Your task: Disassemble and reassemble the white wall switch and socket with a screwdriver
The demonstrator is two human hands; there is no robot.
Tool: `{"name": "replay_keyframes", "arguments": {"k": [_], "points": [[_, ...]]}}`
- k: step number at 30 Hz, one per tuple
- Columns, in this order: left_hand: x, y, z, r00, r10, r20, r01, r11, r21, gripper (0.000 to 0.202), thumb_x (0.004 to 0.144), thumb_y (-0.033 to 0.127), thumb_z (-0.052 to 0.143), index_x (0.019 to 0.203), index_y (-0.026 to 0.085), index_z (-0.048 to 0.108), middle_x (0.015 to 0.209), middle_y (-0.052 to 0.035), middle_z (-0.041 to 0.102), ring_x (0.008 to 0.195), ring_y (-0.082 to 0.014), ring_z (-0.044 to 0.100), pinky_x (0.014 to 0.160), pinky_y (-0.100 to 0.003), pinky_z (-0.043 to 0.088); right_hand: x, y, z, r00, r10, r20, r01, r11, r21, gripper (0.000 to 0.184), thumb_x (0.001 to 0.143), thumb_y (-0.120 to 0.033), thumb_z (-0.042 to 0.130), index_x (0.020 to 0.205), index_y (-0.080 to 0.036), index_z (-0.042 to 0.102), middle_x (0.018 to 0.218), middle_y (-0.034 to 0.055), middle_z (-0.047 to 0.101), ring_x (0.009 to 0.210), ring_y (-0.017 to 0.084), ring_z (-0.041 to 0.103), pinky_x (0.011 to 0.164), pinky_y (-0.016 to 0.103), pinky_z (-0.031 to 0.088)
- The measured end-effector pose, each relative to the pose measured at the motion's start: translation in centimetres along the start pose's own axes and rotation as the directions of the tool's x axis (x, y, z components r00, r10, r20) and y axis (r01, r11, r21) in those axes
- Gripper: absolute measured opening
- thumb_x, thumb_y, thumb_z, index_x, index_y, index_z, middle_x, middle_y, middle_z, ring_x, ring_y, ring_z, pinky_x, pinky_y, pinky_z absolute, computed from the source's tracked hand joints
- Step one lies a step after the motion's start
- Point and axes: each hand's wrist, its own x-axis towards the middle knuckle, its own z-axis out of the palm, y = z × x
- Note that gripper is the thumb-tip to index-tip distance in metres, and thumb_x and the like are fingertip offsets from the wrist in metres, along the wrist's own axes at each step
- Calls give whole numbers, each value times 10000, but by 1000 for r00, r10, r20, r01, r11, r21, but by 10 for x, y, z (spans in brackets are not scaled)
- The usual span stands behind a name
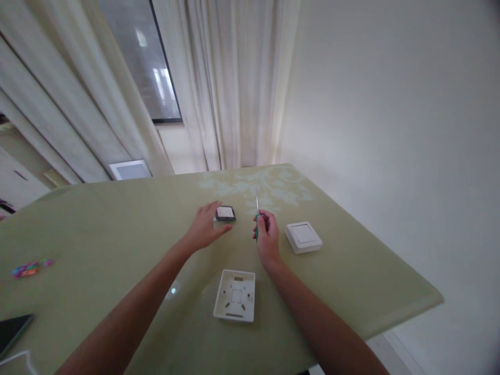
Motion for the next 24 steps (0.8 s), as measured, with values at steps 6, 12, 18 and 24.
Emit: {"name": "replay_keyframes", "arguments": {"k": [6, 12, 18, 24], "points": [[52, -19, 19, 995, -75, 71, 66, 991, 115, 601, 968, 449, 785, 1482, 196, 602, 1510, -159, 620, 1395, -380, 582, 1172, -627, 456, 7, 10, -4, 998, 50, -29, -49, 998, 25, 396, 1005, -531, 664, 1177, -175, 633, 940, 14, 647, 656, 113, 575, 519, 225, 470], [52, -25, 25, 991, -95, 93, 79, 983, 167, 462, 1028, 428, 729, 1420, 200, 642, 1477, -131, 625, 1342, -344, 610, 1139, -608, 492, 8, 13, -1, 992, 121, -23, -119, 991, 61, 311, 1052, -451, 664, 1176, -167, 641, 959, 15, 652, 673, 107, 586, 530, 213, 473], [37, -7, 21, 998, -53, -44, 56, 995, 78, 639, 864, 345, 841, 1444, 208, 614, 1413, -156, 637, 1315, -385, 591, 1137, -591, 468, 3, 5, 2, 981, 191, 41, -194, 978, 76, 405, 903, -475, 814, 1141, -182, 668, 767, -58, 577, 554, 90, 499, 482, 217, 407], [-22, 35, 14, 966, 101, -237, -121, 990, -71, 798, 871, 380, 823, 1565, 277, 444, 1535, -127, 568, 1447, -356, 512, 1228, -526, 415, -5, -5, 5, 943, 286, 168, -307, 945, 116, 558, 727, -545, 882, 1116, -195, 687, 671, -77, 568, 523, 98, 469, 469, 234, 379]]}}
